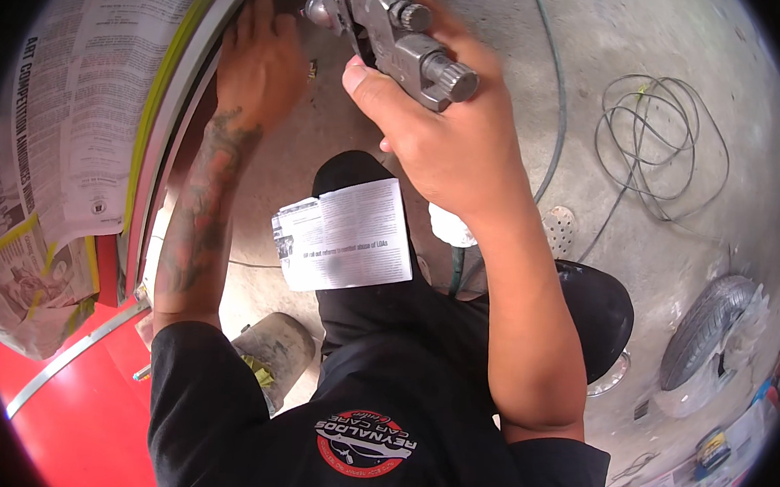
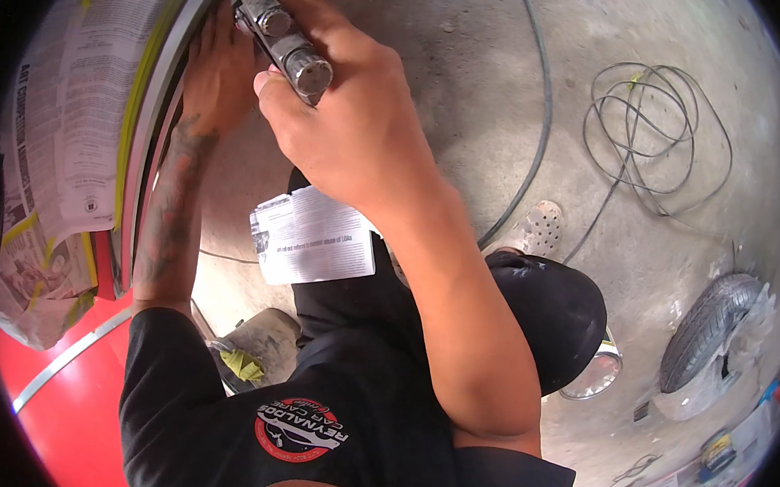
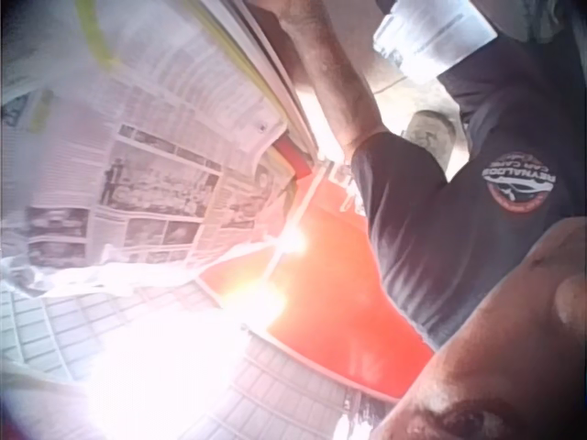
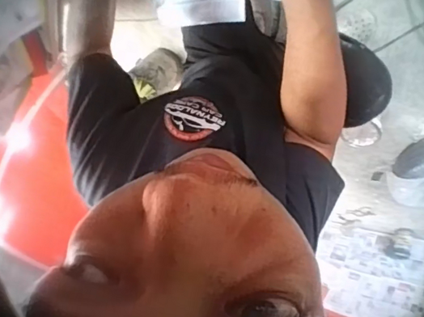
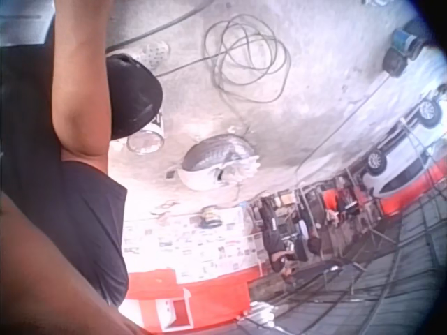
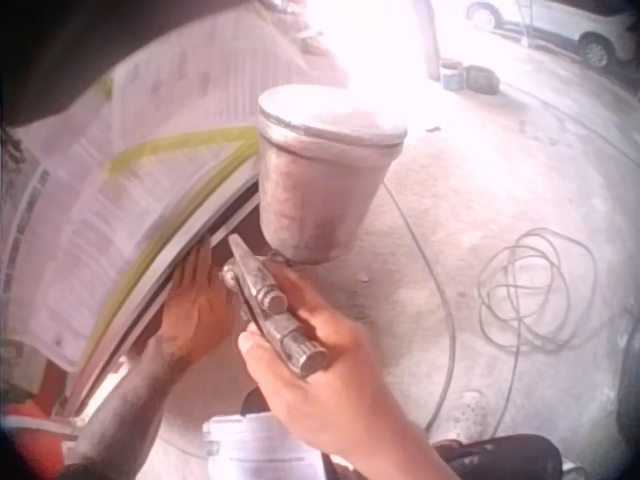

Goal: Using a spray gun to apply paint to an automotive bumper cover and inspecting the finish.

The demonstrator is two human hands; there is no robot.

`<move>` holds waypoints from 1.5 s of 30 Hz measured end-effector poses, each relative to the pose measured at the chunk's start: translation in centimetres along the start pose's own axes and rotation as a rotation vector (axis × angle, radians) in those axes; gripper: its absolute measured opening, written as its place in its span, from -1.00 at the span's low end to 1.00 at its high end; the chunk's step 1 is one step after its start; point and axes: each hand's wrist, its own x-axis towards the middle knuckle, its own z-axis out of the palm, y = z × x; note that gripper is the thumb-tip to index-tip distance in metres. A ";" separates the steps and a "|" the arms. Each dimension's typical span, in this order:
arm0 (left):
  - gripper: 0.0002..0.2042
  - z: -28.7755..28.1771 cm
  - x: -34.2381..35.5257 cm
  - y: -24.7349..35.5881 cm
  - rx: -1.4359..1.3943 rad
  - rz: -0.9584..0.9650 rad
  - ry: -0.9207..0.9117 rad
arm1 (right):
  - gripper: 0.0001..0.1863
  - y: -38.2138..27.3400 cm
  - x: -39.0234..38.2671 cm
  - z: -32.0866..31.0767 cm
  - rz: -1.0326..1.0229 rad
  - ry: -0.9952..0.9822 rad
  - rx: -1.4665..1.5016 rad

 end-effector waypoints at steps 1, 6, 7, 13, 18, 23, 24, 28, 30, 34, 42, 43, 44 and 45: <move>-0.70 0.4 -0.4 -0.4 0.000 0.000 0.000 | -0.53 0.7 0.2 0.2 -0.007 0.020 0.049; -0.79 -0.4 -2.7 -1.0 0.043 -0.022 0.020 | -0.53 2.0 0.4 1.1 -0.114 0.029 0.036; -0.79 -1.1 -3.3 -0.9 0.045 -0.021 0.020 | -0.52 2.3 0.4 1.2 -0.212 0.052 -0.010; -0.85 -7.4 -1.1 1.4 -0.042 -0.513 -0.925 | -0.52 0.1 0.0 -0.1 0.082 -0.022 0.037; -0.77 -1.3 -0.6 -0.4 0.080 0.111 0.094 | -0.51 -1.0 -0.5 1.0 -0.026 0.046 -0.020; -0.76 -3.6 -2.3 1.7 -0.012 -0.165 -0.247 | -0.51 -0.3 -0.6 0.8 -0.132 0.095 -0.062; -0.77 -5.1 -2.0 3.0 -0.116 -0.447 -0.587 | -0.51 0.6 -0.6 0.5 -0.153 0.102 -0.095; -0.73 -3.8 -3.6 1.4 -0.063 -0.295 -0.592 | -0.51 -2.2 0.5 0.2 0.194 -0.028 0.008; -0.71 -3.6 -1.2 2.2 -0.192 -0.188 -0.270 | -0.51 -1.5 -0.4 0.3 0.048 0.015 -0.071; -0.56 -1.9 -0.6 0.8 -0.085 -0.249 -0.290 | -0.52 -0.6 -0.6 0.9 -0.115 0.043 -0.120; -0.73 -3.2 -3.2 -0.3 -0.230 -0.181 -0.294 | -0.53 0.4 -0.1 0.5 0.053 0.016 -0.066; -0.73 -2.5 -2.7 0.0 -0.230 -0.186 -0.287 | -0.53 0.5 -0.1 0.5 0.037 0.055 -0.103; -0.72 -1.7 -2.1 0.4 -0.243 -0.168 -0.173 | -0.53 0.7 -0.1 0.6 0.031 0.047 -0.101; -0.71 -1.0 -1.2 0.9 -0.260 -0.146 -0.056 | -0.54 0.7 -0.1 0.6 0.028 0.047 -0.102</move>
